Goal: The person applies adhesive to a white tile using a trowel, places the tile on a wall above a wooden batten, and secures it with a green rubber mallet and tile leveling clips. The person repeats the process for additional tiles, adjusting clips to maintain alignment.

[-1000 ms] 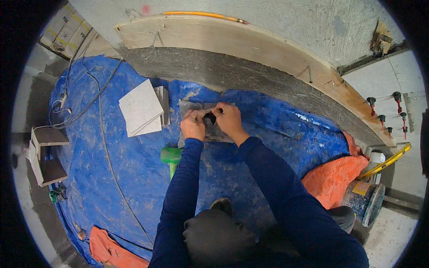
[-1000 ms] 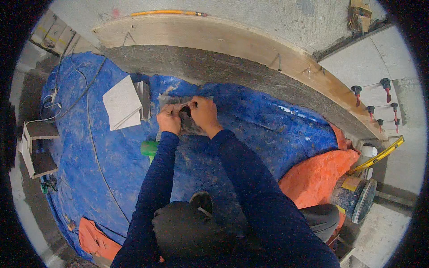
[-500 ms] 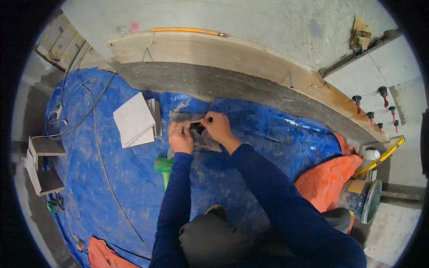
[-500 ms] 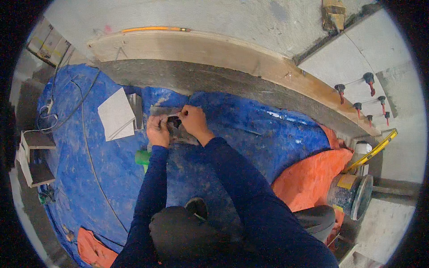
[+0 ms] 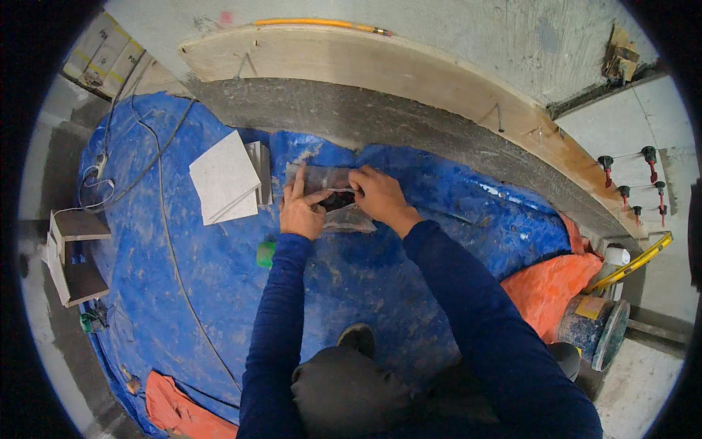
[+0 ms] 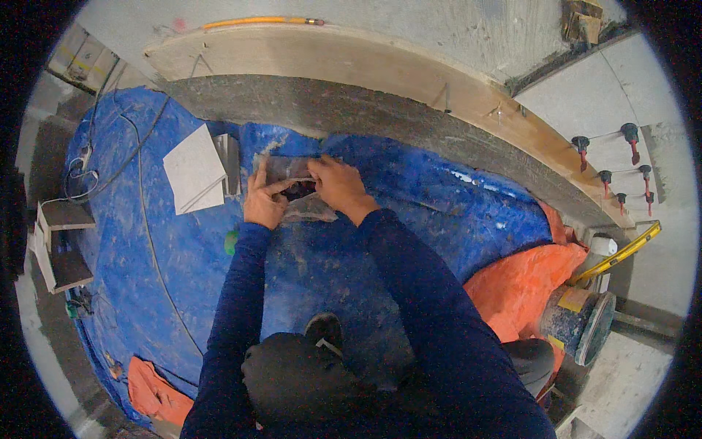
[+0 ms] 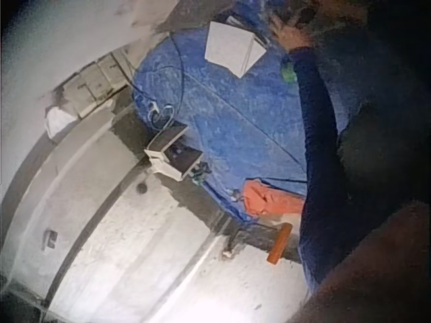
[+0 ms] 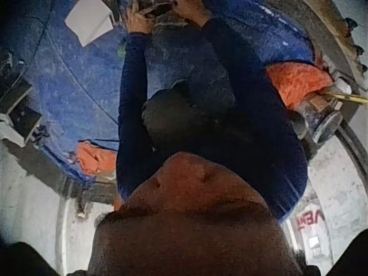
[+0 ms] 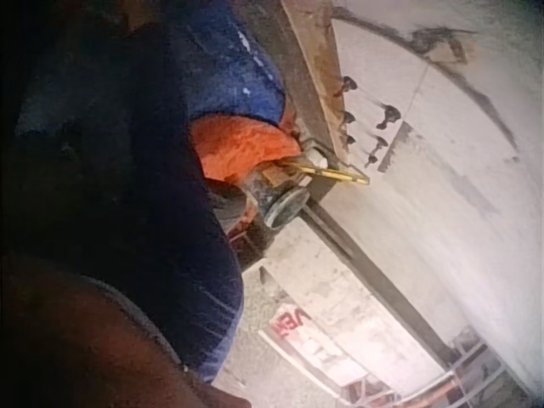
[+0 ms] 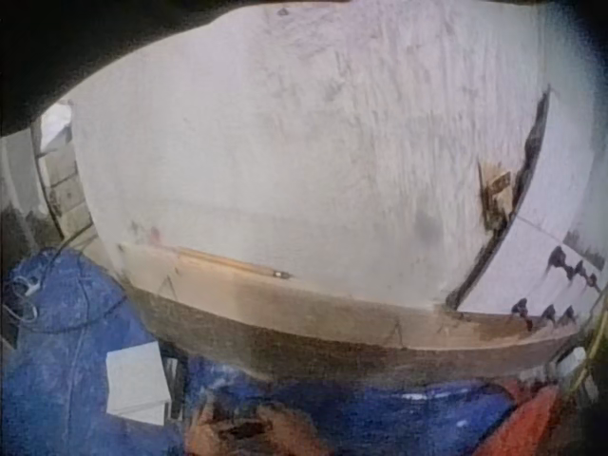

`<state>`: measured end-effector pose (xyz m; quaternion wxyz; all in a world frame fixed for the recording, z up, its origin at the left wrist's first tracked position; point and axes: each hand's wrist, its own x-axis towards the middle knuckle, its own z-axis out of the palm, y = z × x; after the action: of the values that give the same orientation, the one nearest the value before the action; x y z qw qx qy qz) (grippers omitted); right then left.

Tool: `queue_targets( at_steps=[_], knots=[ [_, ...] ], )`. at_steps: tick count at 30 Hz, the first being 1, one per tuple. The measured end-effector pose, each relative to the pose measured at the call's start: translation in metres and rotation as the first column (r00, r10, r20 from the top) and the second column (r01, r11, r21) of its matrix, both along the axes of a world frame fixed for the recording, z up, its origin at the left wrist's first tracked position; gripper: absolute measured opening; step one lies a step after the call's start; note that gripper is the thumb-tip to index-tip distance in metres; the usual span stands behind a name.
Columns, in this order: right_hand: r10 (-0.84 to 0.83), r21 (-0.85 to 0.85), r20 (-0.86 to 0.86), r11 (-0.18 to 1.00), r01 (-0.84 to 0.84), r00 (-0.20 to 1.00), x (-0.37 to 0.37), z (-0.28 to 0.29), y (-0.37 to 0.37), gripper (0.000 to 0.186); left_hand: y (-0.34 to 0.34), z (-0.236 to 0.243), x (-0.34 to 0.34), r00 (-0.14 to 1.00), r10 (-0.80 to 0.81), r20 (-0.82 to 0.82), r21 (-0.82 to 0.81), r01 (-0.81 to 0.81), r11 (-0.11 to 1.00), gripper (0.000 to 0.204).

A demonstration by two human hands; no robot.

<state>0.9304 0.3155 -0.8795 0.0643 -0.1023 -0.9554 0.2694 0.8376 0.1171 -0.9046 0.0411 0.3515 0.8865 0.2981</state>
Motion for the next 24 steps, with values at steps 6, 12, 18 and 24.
queue_targets(
  at_steps=[6, 12, 18, 24],
  knots=[
    [-0.087, -0.081, -0.022, 0.993, 0.085, 0.996, 0.01, -0.019, 0.007, 0.014, -0.013, -0.031, -0.017, 0.987, -0.115, 0.115, 0.193, 0.092, 0.977, 0.062],
    [-0.121, -0.104, -0.105, 0.988, 0.11, 0.987, 0.0, 0.001, 0.006, 0.014, 0.001, -0.004, -0.018, 0.998, -0.058, 0.014, 0.192, 0.054, 0.98, 0.063],
    [-0.217, -0.123, -0.208, 0.973, 0.195, 0.954, -0.02, 0.026, 0.015, 0.019, 0.02, 0.038, -0.042, 0.992, -0.05, -0.114, 0.155, 0.068, 0.986, 0.062],
    [-0.329, -0.378, 0.085, 0.863, 0.336, 0.941, -0.022, 0.012, 0.022, 0.023, 0.027, 0.032, -0.046, 0.995, -0.102, 0.004, -0.033, 0.102, 0.994, 0.062]
  ],
)
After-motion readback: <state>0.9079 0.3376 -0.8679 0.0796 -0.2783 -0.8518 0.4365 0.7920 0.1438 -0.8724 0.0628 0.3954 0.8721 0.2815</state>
